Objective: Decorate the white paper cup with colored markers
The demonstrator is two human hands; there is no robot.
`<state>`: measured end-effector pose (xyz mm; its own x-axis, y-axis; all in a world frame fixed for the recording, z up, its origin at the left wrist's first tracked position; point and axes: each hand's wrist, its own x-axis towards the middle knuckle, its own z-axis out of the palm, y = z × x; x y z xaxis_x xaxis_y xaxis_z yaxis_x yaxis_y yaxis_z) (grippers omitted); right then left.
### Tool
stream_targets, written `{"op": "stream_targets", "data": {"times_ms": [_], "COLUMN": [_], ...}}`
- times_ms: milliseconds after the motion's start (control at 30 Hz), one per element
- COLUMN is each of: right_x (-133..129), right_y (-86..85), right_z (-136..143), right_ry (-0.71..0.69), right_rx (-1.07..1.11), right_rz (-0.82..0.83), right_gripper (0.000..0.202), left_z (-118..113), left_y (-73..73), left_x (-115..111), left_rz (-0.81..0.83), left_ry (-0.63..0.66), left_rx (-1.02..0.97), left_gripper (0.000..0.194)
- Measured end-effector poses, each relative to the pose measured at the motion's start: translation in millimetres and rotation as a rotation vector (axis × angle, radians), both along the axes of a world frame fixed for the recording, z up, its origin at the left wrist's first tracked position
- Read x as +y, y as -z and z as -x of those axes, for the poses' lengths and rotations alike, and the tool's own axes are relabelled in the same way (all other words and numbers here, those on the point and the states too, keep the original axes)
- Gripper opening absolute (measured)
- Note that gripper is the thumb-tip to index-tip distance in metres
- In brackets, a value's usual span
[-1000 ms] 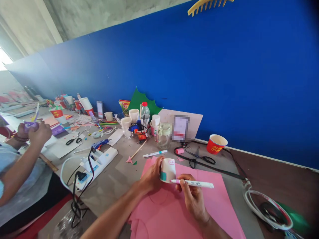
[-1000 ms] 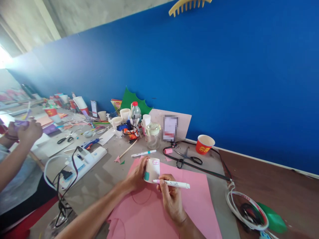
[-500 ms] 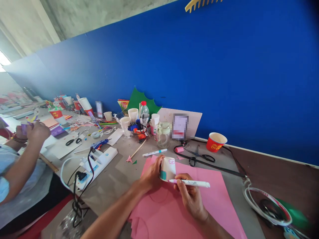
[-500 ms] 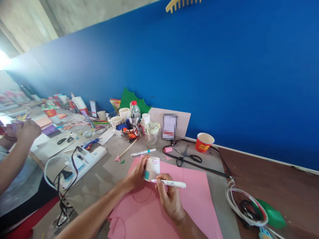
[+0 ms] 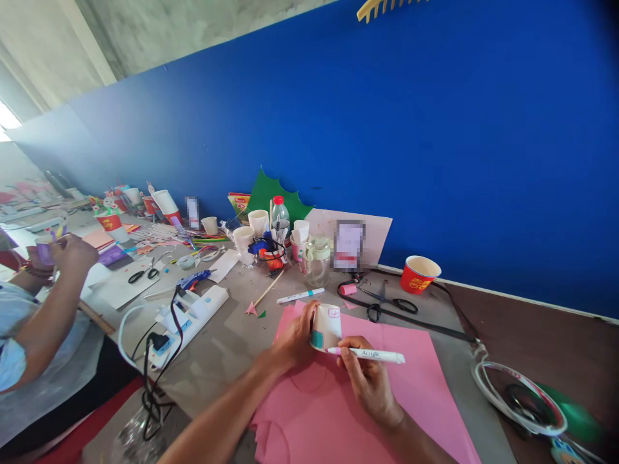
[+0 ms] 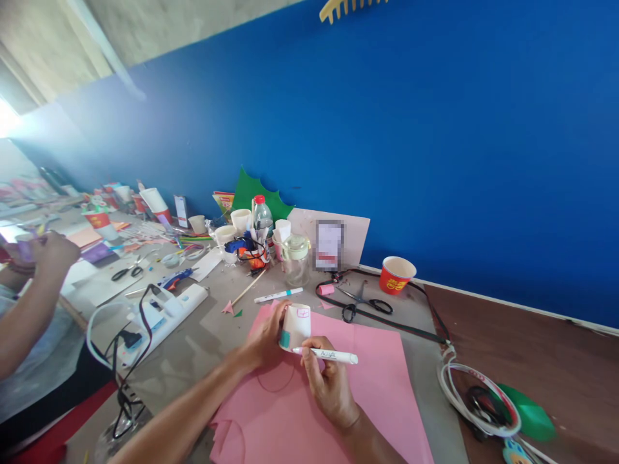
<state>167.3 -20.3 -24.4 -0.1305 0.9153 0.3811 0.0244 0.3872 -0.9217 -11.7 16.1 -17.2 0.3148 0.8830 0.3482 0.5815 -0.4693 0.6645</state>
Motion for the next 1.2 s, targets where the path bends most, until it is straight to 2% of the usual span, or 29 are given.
{"op": "stream_targets", "data": {"times_ms": [200, 400, 667, 1000, 1200], "right_x": [0.0, 0.6, 0.6, 0.2, -0.2], "right_y": [1.1, 3.7, 0.4, 0.2, -0.8], "right_z": [-0.4, -0.9, 1.2, 0.0, -0.2], "right_ry": [0.008, 0.038, 0.058, 0.06, 0.035], "right_rx": [-0.015, -0.038, -0.033, -0.014, 0.076], "right_rz": [-0.019, -0.044, -0.045, 0.004, 0.094], "right_gripper": [0.02, 0.018, 0.021, 0.025, 0.026], "left_z": [-1.0, 0.6, 0.4, 1.1, 1.0], "left_y": [-2.5, 0.2, 0.9, 4.5, 4.5], "left_x": [-0.6, -0.1, -1.1, 0.6, 0.9], "left_rz": [0.012, 0.012, -0.012, -0.023, 0.043], "left_ry": [-0.012, -0.006, -0.005, 0.001, -0.028], "left_rx": [0.013, 0.027, 0.005, 0.018, 0.042], "left_gripper": [0.056, 0.064, 0.059, 0.062, 0.066]}}
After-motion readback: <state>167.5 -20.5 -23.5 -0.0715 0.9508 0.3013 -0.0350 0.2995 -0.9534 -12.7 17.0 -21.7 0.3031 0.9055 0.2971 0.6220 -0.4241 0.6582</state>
